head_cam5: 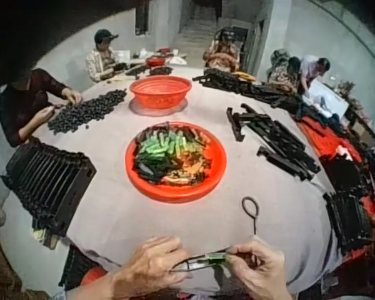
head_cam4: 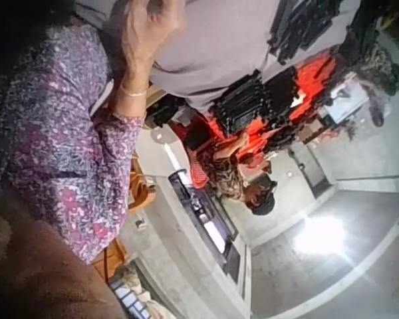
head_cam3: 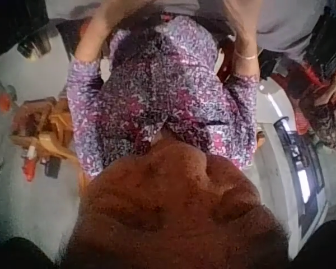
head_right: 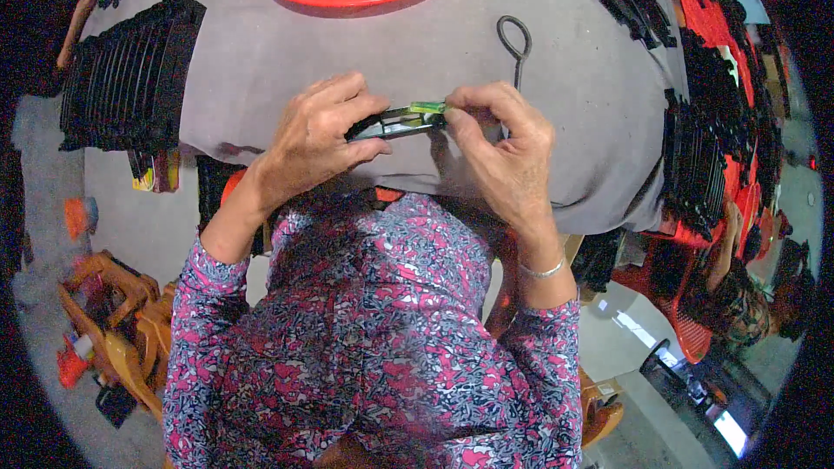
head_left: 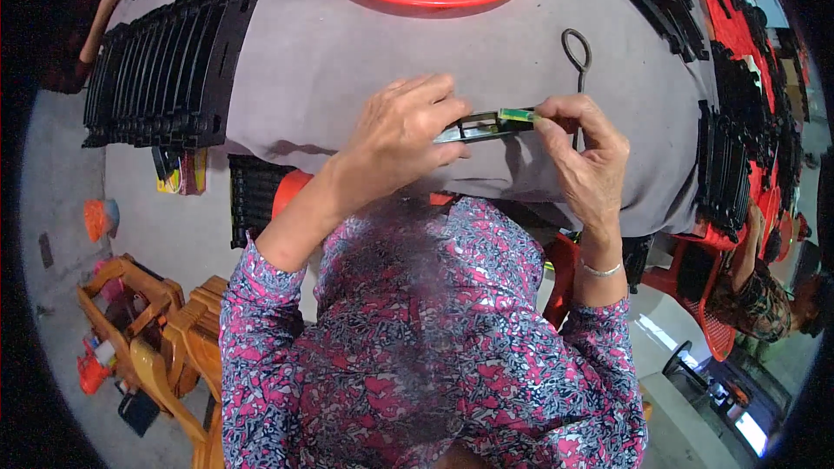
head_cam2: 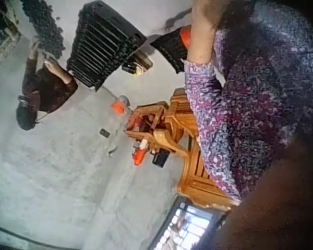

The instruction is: The person works on plastic components using a metal tool, organizes and stacks black plastic frames on the table, and assembles plastic housings by inserting small colored pieces from a tray by hand and with the tool.

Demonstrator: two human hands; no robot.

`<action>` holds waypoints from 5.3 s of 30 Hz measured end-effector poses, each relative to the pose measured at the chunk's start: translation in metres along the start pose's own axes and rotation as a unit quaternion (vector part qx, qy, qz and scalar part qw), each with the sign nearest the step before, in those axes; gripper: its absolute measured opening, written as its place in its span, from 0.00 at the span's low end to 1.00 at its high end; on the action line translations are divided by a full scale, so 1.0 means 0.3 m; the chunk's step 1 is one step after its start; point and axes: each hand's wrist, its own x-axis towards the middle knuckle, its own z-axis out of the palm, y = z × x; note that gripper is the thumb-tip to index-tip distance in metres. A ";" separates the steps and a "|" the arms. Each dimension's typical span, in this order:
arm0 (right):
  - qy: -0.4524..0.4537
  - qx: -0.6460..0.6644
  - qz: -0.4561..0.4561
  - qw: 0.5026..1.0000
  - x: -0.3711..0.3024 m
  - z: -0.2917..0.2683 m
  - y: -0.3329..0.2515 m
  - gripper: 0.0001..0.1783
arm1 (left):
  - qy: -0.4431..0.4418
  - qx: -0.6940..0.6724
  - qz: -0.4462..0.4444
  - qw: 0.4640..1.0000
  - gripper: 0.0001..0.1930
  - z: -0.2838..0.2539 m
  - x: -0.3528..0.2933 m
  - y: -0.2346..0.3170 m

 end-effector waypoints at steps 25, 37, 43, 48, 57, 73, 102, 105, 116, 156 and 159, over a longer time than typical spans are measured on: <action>-0.016 -0.191 -0.092 0.977 -0.011 0.121 -0.021 0.05 | 0.016 -0.027 -0.011 0.999 0.24 -0.001 -0.015 0.026; 0.022 -0.282 -0.161 0.946 -0.026 0.166 -0.030 0.05 | 0.069 -0.041 0.019 0.997 0.22 0.002 -0.025 0.027; 0.025 -0.152 -0.068 0.986 -0.016 0.156 -0.009 0.04 | 0.065 -0.058 -0.011 0.996 0.26 0.014 -0.035 0.019; 0.048 -0.081 -0.014 0.996 -0.018 0.159 -0.006 0.03 | 0.071 -0.077 -0.018 0.994 0.29 0.012 -0.032 0.009; 0.041 -0.177 -0.066 0.981 -0.026 0.170 -0.010 0.03 | 0.045 -0.055 0.002 0.997 0.21 -0.008 -0.030 0.011; 0.079 -0.178 -0.164 0.967 -0.039 0.225 0.026 0.06 | 0.055 0.023 0.006 0.998 0.13 0.001 -0.052 0.020; -0.025 -0.282 -0.168 0.944 -0.057 0.218 0.027 0.29 | 0.083 0.045 -0.047 0.994 0.12 0.000 -0.071 0.038; -0.021 -0.242 -0.169 0.955 -0.055 0.214 0.043 0.28 | 0.116 0.061 -0.022 0.991 0.12 0.014 -0.070 0.032; -0.028 -0.230 -0.193 0.953 -0.035 0.217 0.045 0.22 | 0.129 0.055 -0.027 0.990 0.10 0.019 -0.065 0.033; 0.100 -0.230 0.091 0.964 0.049 -0.129 0.135 0.13 | 0.043 -0.032 -0.012 0.998 0.18 -0.033 -0.068 0.019; 0.088 -0.222 0.113 0.964 0.060 -0.138 0.197 0.20 | 0.023 -0.029 -0.004 0.999 0.19 -0.038 -0.066 0.015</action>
